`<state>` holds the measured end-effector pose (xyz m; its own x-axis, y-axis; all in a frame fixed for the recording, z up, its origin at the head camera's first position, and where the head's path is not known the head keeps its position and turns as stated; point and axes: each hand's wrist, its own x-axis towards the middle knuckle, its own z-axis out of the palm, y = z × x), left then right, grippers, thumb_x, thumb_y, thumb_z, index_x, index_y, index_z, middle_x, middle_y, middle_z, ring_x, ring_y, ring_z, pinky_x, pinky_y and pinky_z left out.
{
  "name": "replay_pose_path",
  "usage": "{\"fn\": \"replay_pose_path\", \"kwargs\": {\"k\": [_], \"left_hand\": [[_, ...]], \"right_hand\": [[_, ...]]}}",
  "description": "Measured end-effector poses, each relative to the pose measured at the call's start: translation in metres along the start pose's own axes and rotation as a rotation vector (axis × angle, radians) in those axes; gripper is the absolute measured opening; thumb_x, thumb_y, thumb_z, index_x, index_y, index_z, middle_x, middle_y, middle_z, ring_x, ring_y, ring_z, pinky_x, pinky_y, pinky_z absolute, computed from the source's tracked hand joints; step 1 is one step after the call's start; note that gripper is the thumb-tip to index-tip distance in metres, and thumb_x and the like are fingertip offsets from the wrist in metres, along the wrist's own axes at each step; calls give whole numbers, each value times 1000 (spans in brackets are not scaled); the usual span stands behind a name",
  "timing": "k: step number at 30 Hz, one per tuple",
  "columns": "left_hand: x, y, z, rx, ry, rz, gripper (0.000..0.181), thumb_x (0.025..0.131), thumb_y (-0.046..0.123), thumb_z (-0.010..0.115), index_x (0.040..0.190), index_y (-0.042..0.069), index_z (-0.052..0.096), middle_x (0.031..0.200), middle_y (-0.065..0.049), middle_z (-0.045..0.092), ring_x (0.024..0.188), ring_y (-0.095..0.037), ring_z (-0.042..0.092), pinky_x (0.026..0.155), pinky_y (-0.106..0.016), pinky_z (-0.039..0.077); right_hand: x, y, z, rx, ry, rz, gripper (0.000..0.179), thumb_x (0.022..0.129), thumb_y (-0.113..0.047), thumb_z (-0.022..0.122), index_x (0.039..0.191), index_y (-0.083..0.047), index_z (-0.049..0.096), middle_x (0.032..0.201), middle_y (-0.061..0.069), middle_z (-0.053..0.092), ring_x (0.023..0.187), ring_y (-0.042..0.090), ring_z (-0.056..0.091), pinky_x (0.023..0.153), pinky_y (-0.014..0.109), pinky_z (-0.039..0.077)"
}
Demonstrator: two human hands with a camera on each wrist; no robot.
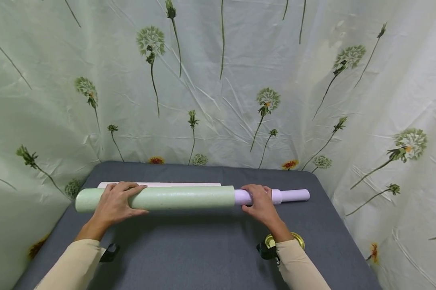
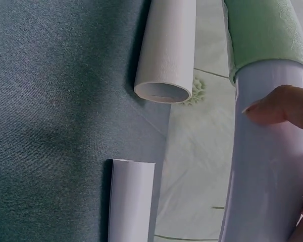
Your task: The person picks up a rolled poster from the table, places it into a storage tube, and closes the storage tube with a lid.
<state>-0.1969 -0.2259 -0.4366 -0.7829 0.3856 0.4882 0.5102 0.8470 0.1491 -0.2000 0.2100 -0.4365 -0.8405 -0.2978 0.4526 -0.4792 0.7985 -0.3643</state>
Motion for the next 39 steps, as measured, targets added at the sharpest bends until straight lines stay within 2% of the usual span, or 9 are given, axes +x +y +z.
{"fn": "replay_pose_path", "kwargs": {"k": [13,17,26,35,39], "left_hand": [[1,5,6,-5,33,30,77,48,41,92,114,8,70,103,-14,65,95,-34,59,82,-56,39],[1,7,7,-4,33,23,78,48,40,92,114,8,70,104,-13,65,96,-34,59,83,-57,38],[1,4,5,13,40,17,77,47,42,91,114,9,70,104,-12,65,97,-34,59,81,-57,38],[1,3,3,8,10,6,75,50,40,91,115,9,70,105,-13,64,98,-34,59,83,-58,37],[1,2,6,10,27,16,77,49,41,92,115,9,70,105,-13,65,97,-34,60,83,-57,38]], "right_hand": [[0,-7,3,-16,8,-14,51,59,-4,90,104,-4,67,105,12,63,101,33,57,91,55,30],[0,-9,5,-15,7,-20,50,59,-4,89,105,-2,67,105,12,63,102,34,57,91,55,30],[7,-14,9,-17,5,-54,53,59,-5,89,106,0,66,107,13,63,102,34,57,90,54,32],[6,-15,8,-38,-22,-63,55,60,-5,88,109,0,64,108,14,63,104,33,57,90,56,32],[5,-14,5,-34,-37,-62,58,61,-6,88,113,-1,63,110,14,62,105,33,56,91,55,32]]}}
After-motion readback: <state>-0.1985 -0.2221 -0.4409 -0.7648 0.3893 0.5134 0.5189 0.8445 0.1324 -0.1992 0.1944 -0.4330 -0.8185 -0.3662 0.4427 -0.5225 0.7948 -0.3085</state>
